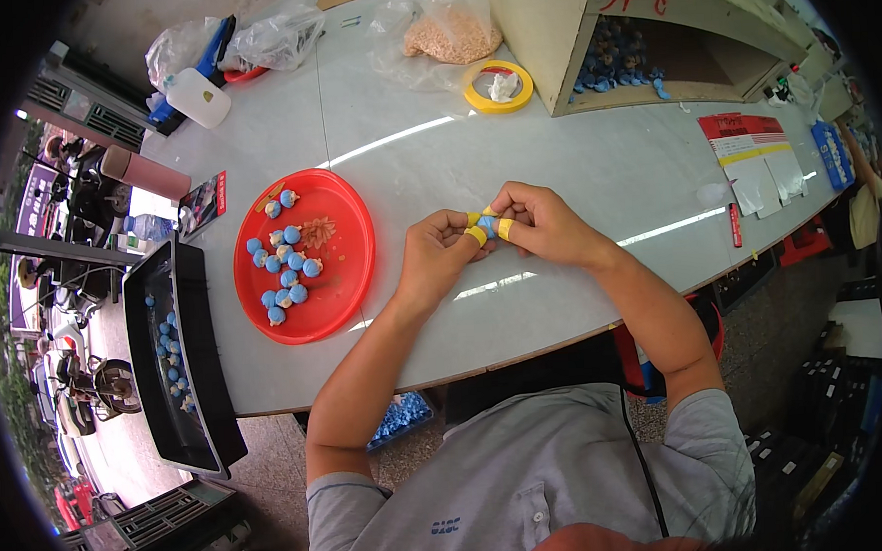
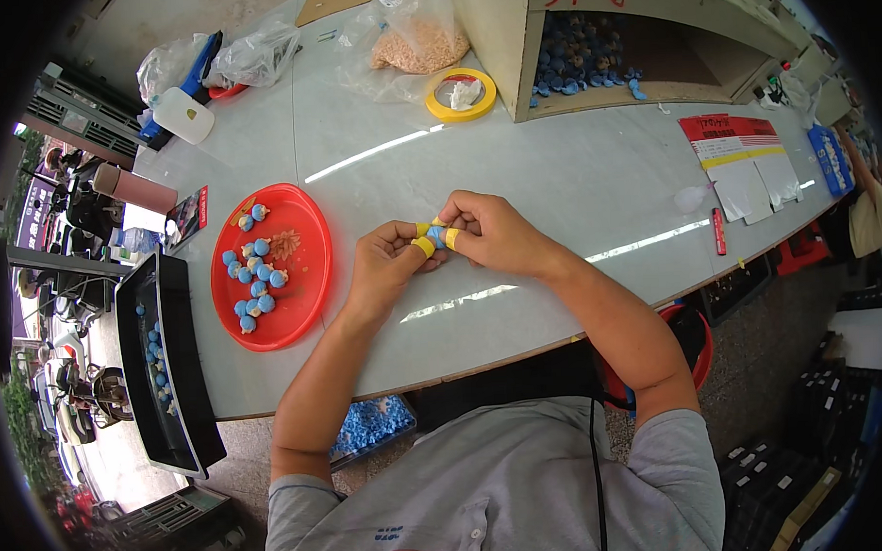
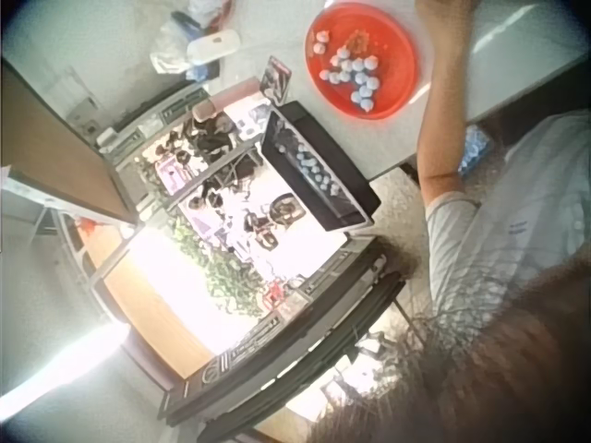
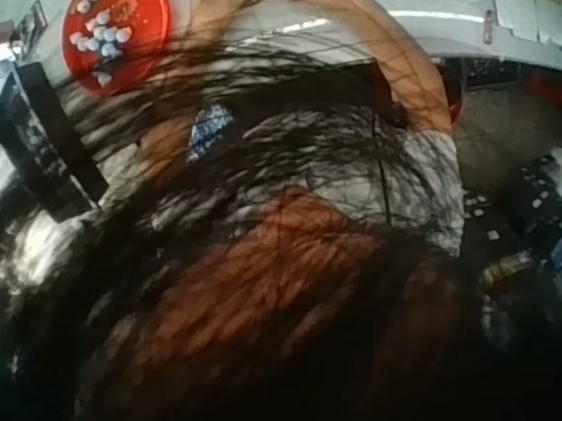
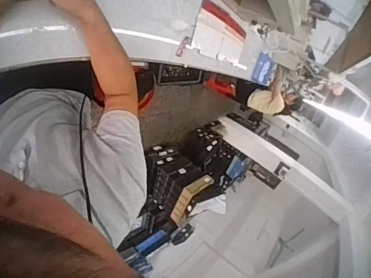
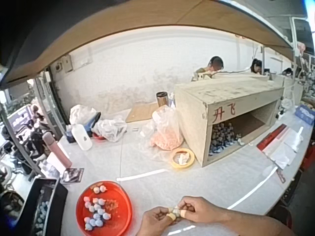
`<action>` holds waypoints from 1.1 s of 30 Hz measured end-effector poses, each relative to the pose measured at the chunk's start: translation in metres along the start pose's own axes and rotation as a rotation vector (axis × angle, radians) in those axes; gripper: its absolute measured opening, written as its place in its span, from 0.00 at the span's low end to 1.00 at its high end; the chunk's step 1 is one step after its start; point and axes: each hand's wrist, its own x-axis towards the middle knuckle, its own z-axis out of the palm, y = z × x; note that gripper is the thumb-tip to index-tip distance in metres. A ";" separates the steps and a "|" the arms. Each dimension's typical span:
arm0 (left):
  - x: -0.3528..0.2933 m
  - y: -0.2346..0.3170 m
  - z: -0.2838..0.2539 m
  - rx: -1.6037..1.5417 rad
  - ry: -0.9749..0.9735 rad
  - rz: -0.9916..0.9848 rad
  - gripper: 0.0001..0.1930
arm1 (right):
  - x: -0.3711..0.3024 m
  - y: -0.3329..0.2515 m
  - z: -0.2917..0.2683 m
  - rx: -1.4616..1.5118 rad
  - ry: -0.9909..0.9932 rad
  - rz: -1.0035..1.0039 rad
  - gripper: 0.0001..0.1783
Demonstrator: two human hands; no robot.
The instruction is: The person takes toy figurine parts from a storage compartment, applies glue from a squeeze bottle onto the pieces, presses the parts together by hand to assemble figurines, and sets them on a tray.
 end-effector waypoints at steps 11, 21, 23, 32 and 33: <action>-0.001 -0.002 0.004 0.015 0.034 0.011 0.08 | 0.000 0.005 0.002 -0.105 -0.036 -0.100 0.05; 0.000 0.007 0.002 0.054 0.052 -0.067 0.11 | 0.001 0.001 0.005 -0.056 0.038 -0.020 0.05; 0.000 0.008 0.002 0.038 0.049 -0.092 0.12 | 0.001 0.003 0.003 -0.038 0.021 0.029 0.05; 0.000 0.005 0.000 0.040 0.003 -0.043 0.11 | 0.003 0.005 0.002 -0.008 0.015 0.023 0.05; 0.000 0.006 0.000 0.040 0.003 -0.043 0.11 | 0.003 0.005 0.002 -0.008 0.014 0.023 0.05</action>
